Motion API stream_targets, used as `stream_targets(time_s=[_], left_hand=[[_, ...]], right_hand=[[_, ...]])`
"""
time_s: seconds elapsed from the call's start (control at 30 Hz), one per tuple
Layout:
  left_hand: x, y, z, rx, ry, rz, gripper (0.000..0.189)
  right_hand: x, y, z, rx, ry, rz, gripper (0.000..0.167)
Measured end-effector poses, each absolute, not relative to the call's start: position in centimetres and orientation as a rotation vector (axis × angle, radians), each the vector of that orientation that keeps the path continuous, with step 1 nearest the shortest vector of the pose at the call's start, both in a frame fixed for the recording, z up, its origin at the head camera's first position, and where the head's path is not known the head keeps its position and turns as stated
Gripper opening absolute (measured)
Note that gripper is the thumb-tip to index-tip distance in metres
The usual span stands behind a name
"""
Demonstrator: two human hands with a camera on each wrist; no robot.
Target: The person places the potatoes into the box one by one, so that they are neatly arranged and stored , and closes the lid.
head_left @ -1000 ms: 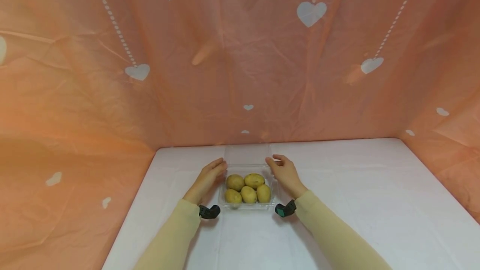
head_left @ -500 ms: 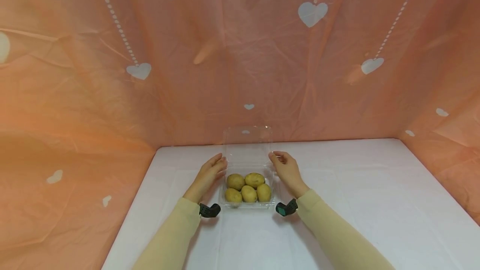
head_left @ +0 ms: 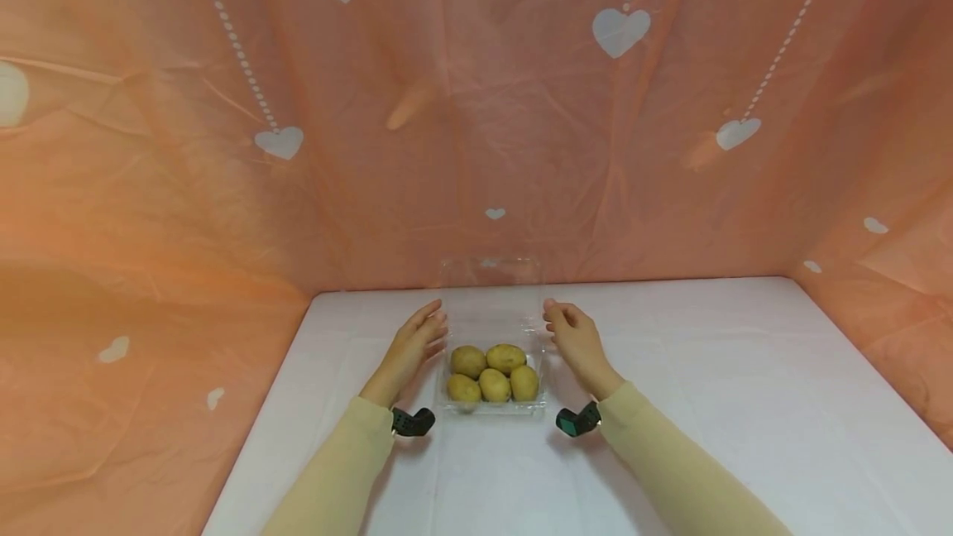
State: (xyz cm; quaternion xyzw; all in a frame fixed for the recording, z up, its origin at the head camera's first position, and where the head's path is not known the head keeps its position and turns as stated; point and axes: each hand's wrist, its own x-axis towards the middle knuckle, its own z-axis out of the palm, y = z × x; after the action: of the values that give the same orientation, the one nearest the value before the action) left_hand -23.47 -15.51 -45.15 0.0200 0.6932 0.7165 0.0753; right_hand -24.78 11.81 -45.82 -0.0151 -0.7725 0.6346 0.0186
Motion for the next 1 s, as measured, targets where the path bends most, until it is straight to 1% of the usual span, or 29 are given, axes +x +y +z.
stream_targets(time_s=[0.2,0.33,0.43,0.63,0.83,1.0], left_hand=[[-23.0,-15.7,-45.2,0.101,2.054,2.167,0.062],[-22.4,-15.9,-45.1,0.099,2.023,2.178,0.064],[-22.0,-16.0,-45.0,0.089,1.995,2.168,0.07],[-21.2,-16.2,-44.9,0.072,1.961,2.149,0.08],[-20.6,-16.5,-45.0,0.102,1.945,2.147,0.078],[-20.0,-16.5,-45.0,0.132,1.946,2.137,0.076]], right_hand=[[-24.1,12.2,-45.4,-0.009,-2.407,1.992,0.062],[-23.6,12.4,-45.1,0.001,-2.451,1.975,0.066],[-23.1,12.5,-44.8,0.0,-2.475,1.983,0.07],[-22.2,12.7,-44.5,-0.01,-2.526,1.989,0.072],[-21.4,12.6,-44.6,0.012,-2.537,2.017,0.075],[-20.7,12.5,-44.4,-0.001,-2.525,2.058,0.069]])
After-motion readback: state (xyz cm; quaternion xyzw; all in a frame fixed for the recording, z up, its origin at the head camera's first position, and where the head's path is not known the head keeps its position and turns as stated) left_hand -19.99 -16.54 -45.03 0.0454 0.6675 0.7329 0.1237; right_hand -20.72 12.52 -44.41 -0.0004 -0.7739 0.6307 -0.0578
